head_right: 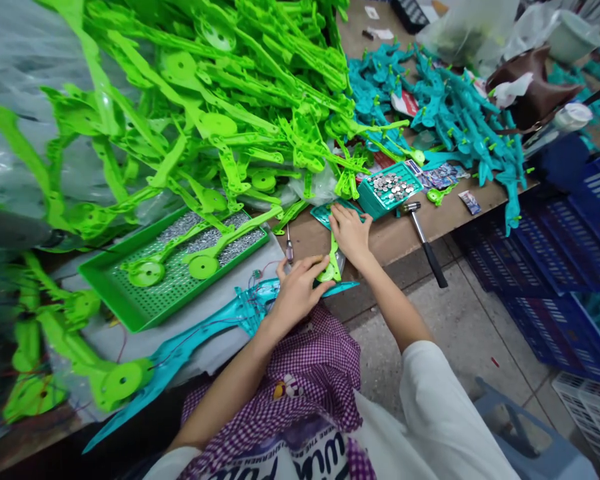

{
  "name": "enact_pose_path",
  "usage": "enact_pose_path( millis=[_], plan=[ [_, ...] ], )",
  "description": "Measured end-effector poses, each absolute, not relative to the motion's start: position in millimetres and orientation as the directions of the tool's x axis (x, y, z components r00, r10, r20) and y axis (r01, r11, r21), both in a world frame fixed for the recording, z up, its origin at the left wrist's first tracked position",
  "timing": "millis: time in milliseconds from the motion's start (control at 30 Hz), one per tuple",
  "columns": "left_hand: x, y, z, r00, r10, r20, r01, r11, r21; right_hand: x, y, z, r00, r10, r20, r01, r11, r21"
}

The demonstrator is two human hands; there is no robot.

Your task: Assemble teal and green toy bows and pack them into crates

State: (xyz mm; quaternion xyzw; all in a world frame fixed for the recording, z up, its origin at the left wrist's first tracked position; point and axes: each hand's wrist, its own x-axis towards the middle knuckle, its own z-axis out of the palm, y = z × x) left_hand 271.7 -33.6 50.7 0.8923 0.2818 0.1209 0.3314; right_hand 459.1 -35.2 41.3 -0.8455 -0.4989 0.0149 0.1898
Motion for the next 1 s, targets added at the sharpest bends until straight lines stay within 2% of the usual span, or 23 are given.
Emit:
enact_pose_path(
  millis=[333,500,633,800,1000],
  plan=[
    [310,-6,64,0.715,0.643,-0.274,0.617,-0.396,0.680,462,-28,44,0.471,0.874,0.118,0.845,-0.408,-0.347],
    [313,-7,67,0.684,0.676,-0.273,0.648,-0.392,0.653,471,-32,49,0.396,0.918,0.033,0.874,-0.365,-0.321],
    [314,-9,69,0.665,0.668,-0.332,0.672,-0.343,0.656,474,-35,50,0.388,0.920,0.051,0.890,-0.360,-0.279],
    [309,-7,66,0.704,0.649,-0.288,0.627,-0.377,0.682,484,-35,49,0.308,0.951,0.012,0.905,-0.289,-0.312],
    [307,-9,65,0.750,0.603,-0.272,0.620,-0.497,0.607,473,-39,38,0.339,0.926,0.168,0.923,-0.293,-0.250]
  ],
)
